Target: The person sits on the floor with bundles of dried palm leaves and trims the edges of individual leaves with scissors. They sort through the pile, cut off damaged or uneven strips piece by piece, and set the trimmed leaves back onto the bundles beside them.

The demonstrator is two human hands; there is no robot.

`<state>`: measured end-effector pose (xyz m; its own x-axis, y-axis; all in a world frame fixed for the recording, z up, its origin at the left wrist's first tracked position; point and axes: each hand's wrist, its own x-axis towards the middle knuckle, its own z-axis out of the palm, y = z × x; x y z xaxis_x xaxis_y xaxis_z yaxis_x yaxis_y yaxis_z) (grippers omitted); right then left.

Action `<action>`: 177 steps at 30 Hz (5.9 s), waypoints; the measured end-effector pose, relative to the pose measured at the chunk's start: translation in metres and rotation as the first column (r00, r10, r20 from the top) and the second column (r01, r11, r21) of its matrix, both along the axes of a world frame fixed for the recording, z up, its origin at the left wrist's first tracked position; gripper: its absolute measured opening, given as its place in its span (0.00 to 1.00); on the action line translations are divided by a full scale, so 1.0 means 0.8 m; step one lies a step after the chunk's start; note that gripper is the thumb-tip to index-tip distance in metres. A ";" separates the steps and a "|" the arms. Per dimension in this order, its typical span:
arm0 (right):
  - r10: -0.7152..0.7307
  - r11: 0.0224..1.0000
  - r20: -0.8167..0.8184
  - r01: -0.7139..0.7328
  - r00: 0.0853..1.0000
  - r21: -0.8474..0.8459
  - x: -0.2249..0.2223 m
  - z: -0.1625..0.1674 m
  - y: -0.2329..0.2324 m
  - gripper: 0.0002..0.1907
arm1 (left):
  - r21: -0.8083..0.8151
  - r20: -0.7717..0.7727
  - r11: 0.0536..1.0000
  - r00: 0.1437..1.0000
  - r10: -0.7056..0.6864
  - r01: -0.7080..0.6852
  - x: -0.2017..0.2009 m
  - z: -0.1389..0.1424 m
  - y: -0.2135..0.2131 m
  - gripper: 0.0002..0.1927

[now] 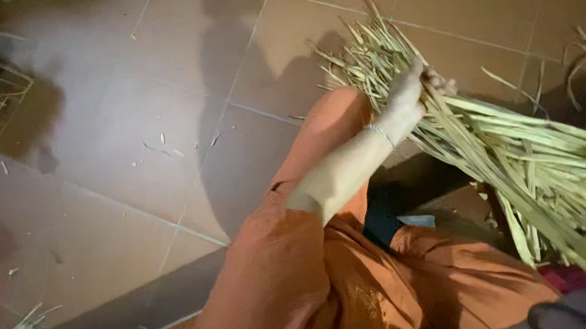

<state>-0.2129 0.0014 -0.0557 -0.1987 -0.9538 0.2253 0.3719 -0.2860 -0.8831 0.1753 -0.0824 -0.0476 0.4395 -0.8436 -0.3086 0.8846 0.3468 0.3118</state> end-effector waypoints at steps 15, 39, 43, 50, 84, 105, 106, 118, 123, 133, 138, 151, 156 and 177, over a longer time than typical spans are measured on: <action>0.035 0.985 -0.245 0.008 0.969 0.173 0.103 -0.036 -0.040 0.12 | -0.058 0.135 0.998 0.991 0.014 -0.006 0.168 0.105 -0.007 0.16; 0.106 0.950 -0.311 -0.004 0.944 0.311 0.050 -0.063 -0.022 0.17 | -0.155 0.749 0.987 0.656 0.093 0.037 0.133 0.169 0.011 0.11; 0.119 0.950 -0.354 -0.002 0.928 0.312 0.034 -0.076 -0.029 0.19 | -0.127 0.760 0.987 0.649 0.033 0.099 0.111 0.182 0.018 0.12; -0.353 0.925 -0.608 0.363 0.711 -0.113 -0.016 -0.085 -0.044 0.23 | -0.137 0.788 0.974 0.615 -0.002 0.179 0.053 0.198 0.031 0.10; 0.217 0.924 -0.659 -0.369 0.720 -0.099 0.097 0.183 0.009 0.29 | 0.133 0.855 0.822 0.355 -0.378 0.555 -0.116 0.219 0.086 0.09; 0.285 0.952 -0.412 -0.305 0.866 0.018 0.046 0.127 -0.031 0.46 | 0.205 0.846 0.737 0.262 -0.465 0.644 -0.109 0.204 0.086 0.15; 0.281 0.951 -0.397 -0.308 0.874 -0.004 0.042 0.128 -0.034 0.47 | 0.244 0.845 0.733 0.232 -0.482 0.635 -0.107 0.204 0.087 0.15; 0.185 0.979 -0.415 -0.202 0.891 0.004 -0.015 0.142 -0.048 0.48 | 0.132 0.787 0.620 0.299 -0.540 0.773 -0.086 0.192 0.095 0.13; 0.198 0.969 -0.425 -0.242 0.883 -0.053 -0.020 0.142 -0.033 0.48 | 0.133 0.769 0.600 0.300 -0.565 0.789 -0.081 0.180 0.094 0.13; -0.037 0.996 -0.580 -0.018 0.814 -0.089 -0.022 0.168 -0.007 0.38 | 0.222 0.751 0.552 0.220 -0.623 0.804 -0.079 0.176 0.092 0.14; -0.140 0.988 -0.528 0.082 0.838 -0.132 -0.030 0.166 -0.004 0.39 | 0.245 0.795 0.580 0.182 -0.579 0.777 -0.081 0.185 0.091 0.15; -0.262 0.933 -0.806 -0.076 0.530 -0.353 -0.048 0.242 -0.007 0.29 | 0.431 0.848 0.474 -0.166 -0.503 0.768 -0.098 0.190 0.096 0.16; -0.243 0.944 -0.846 -0.087 0.475 -0.320 -0.049 0.248 0.001 0.30 | 0.452 0.853 0.471 -0.213 -0.476 0.757 -0.100 0.196 0.096 0.15; -0.104 0.989 -0.408 0.050 0.907 -0.142 0.059 0.179 0.011 0.12 | 0.135 0.886 0.613 0.182 -0.427 0.778 -0.176 0.192 0.050 0.24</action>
<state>-0.1654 0.0104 0.0872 -0.1340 -0.8979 0.4192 -0.0459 -0.4169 -0.9078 0.0346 -0.0427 0.1058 -0.3912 -0.9099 0.1382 0.2437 0.0423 0.9689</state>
